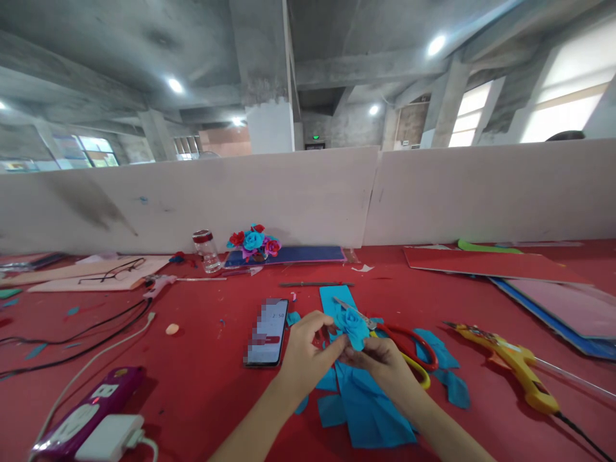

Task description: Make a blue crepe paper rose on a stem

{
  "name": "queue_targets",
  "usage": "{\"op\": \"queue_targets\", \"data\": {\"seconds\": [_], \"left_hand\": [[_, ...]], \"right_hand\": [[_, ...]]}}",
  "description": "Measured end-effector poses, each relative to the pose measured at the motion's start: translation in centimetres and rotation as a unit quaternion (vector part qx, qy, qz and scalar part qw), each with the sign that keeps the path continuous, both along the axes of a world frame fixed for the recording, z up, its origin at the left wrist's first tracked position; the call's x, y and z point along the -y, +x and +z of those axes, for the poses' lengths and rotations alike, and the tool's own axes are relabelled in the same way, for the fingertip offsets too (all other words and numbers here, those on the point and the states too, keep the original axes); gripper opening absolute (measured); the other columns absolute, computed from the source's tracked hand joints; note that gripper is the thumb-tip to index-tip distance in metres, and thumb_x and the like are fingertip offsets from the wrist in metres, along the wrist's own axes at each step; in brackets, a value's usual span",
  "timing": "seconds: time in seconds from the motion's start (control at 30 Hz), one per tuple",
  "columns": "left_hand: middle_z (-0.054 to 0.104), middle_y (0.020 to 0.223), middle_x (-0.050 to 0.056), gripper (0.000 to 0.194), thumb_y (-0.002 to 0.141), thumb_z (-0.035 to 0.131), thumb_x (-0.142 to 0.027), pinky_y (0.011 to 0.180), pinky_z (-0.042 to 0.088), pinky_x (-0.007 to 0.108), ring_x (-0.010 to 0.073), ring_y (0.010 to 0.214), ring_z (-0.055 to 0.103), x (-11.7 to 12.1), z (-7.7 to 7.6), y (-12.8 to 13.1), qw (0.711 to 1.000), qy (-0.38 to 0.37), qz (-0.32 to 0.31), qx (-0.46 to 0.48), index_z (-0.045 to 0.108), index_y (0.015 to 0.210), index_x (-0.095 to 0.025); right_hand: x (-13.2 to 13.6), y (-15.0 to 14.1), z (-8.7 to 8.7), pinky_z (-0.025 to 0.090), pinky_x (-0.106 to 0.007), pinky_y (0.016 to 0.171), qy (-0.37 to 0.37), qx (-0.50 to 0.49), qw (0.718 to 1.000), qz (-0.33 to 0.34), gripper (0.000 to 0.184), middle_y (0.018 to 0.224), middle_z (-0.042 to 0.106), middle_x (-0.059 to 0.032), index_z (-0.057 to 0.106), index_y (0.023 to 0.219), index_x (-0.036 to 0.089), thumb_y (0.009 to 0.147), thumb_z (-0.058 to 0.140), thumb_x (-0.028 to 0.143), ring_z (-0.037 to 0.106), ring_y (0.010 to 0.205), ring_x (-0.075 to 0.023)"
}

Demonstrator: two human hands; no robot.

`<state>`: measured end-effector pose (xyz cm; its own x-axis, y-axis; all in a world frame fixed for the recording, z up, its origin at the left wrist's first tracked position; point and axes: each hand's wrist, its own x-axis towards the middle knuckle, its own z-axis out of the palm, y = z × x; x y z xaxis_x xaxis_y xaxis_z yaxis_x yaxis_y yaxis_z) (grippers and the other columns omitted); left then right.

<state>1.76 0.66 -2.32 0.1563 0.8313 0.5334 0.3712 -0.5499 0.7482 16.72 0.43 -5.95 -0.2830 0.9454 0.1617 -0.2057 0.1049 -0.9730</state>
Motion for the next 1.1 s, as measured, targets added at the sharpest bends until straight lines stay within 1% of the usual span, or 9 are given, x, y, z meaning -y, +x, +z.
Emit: {"op": "queue_targets", "data": {"seconds": [0.2, 0.33, 0.47, 0.6, 0.7, 0.8, 0.93, 1.03, 1.1], "left_hand": [[0.052, 0.066, -0.002, 0.008, 0.065, 0.061, -0.020, 0.058, 0.035, 0.023, 0.0128, 0.062, 0.047, 0.0, 0.1, 0.2, 0.999, -0.016, 0.007, -0.029, 0.054, 0.069, -0.018], [0.053, 0.068, -0.002, 0.014, 0.065, 0.061, -0.022, 0.056, 0.036, 0.023, 0.0120, 0.061, 0.046, -0.1, 0.1, 0.3, 0.997, -0.071, -0.003, -0.002, 0.054, 0.077, -0.018], [0.053, 0.072, -0.002, 0.026, 0.064, 0.063, -0.026, 0.054, 0.037, 0.022, 0.0112, 0.060, 0.046, -0.1, 0.0, 0.3, 0.992, -0.123, -0.009, 0.028, 0.050, 0.086, -0.018], [0.053, 0.085, 0.002, 0.034, 0.067, 0.062, -0.029, 0.063, 0.042, 0.026, 0.0152, 0.073, 0.051, 0.0, -0.4, 0.3, 0.994, -0.098, 0.045, 0.013, 0.047, 0.096, -0.020], [0.050, 0.100, 0.007, 0.042, 0.067, 0.062, -0.027, 0.074, 0.042, 0.033, 0.0204, 0.088, 0.050, 0.1, -0.7, 0.4, 0.995, -0.036, 0.089, -0.024, 0.044, 0.105, -0.021], [0.044, 0.113, 0.011, 0.045, 0.069, 0.060, -0.029, 0.084, 0.039, 0.041, 0.0249, 0.101, 0.045, 0.5, -0.9, 0.4, 0.993, 0.036, 0.102, -0.047, 0.042, 0.110, -0.020], [0.043, 0.114, 0.012, 0.045, 0.076, 0.053, -0.033, 0.086, 0.038, 0.039, 0.0226, 0.103, 0.044, 0.5, -0.7, 0.2, 0.995, 0.071, 0.064, 0.012, 0.038, 0.115, -0.019], [0.053, 0.100, 0.007, 0.025, 0.081, 0.044, -0.029, 0.079, 0.041, 0.032, 0.0170, 0.089, 0.051, -0.3, -0.5, -0.6, 0.996, -0.018, 0.076, 0.046, 0.047, 0.105, -0.019], [0.059, 0.083, 0.004, 0.015, 0.077, 0.049, -0.025, 0.069, 0.042, 0.028, 0.0161, 0.077, 0.054, -1.2, -0.5, -1.2, 0.993, -0.110, 0.031, -0.012, 0.056, 0.088, -0.018]], "right_hand": [[0.0, 0.1, 0.1, 0.050, -0.031, 0.063, 0.075, 0.085, 0.992, -0.050, 0.020, 0.067, 0.068, -0.0025, 0.071, 0.075, 0.018, 0.067, 0.066, 0.036, 0.061, 0.062, -0.0189], [0.0, 0.2, 0.0, 0.048, -0.026, 0.055, 0.161, 0.185, 0.962, -0.124, 0.012, 0.057, 0.064, -0.0013, 0.070, 0.070, 0.017, 0.071, 0.061, 0.024, 0.060, 0.057, -0.0184], [0.2, 0.3, -0.1, 0.048, -0.027, 0.058, 0.223, 0.240, 0.932, -0.154, 0.016, 0.066, 0.068, -0.0045, 0.070, 0.075, 0.019, 0.073, 0.054, 0.018, 0.062, 0.061, -0.0199], [0.6, 0.4, -0.2, 0.048, -0.028, 0.060, 0.270, 0.290, 0.901, -0.175, 0.019, 0.073, 0.070, -0.0068, 0.069, 0.079, 0.021, 0.077, 0.050, 0.019, 0.063, 0.064, -0.0202], [0.7, 0.5, -0.4, 0.049, -0.028, 0.064, 0.279, 0.296, 0.897, -0.172, 0.020, 0.080, 0.071, -0.0080, 0.069, 0.083, 0.021, 0.078, 0.050, 0.019, 0.065, 0.070, -0.0213], [0.6, 0.5, -0.4, 0.049, -0.030, 0.066, 0.240, 0.279, 0.912, -0.180, 0.019, 0.080, 0.071, -0.0078, 0.070, 0.082, 0.021, 0.076, 0.052, 0.022, 0.065, 0.071, -0.0224], [0.2, 0.4, 0.1, 0.052, -0.031, 0.060, 0.059, 0.136, 0.974, -0.173, 0.019, 0.067, 0.069, -0.0062, 0.070, 0.072, 0.018, 0.067, 0.064, 0.035, 0.064, 0.061, -0.0218], [-0.2, 0.7, 0.6, 0.052, -0.029, 0.061, -0.066, -0.014, 0.985, -0.156, 0.024, 0.066, 0.068, -0.0040, 0.070, 0.072, 0.017, 0.059, 0.072, 0.038, 0.063, 0.060, -0.0175], [-0.4, 1.0, 1.0, 0.051, -0.025, 0.060, -0.100, -0.081, 0.978, -0.163, 0.025, 0.066, 0.068, -0.0027, 0.070, 0.072, 0.017, 0.056, 0.075, 0.035, 0.062, 0.059, -0.0139]]}}
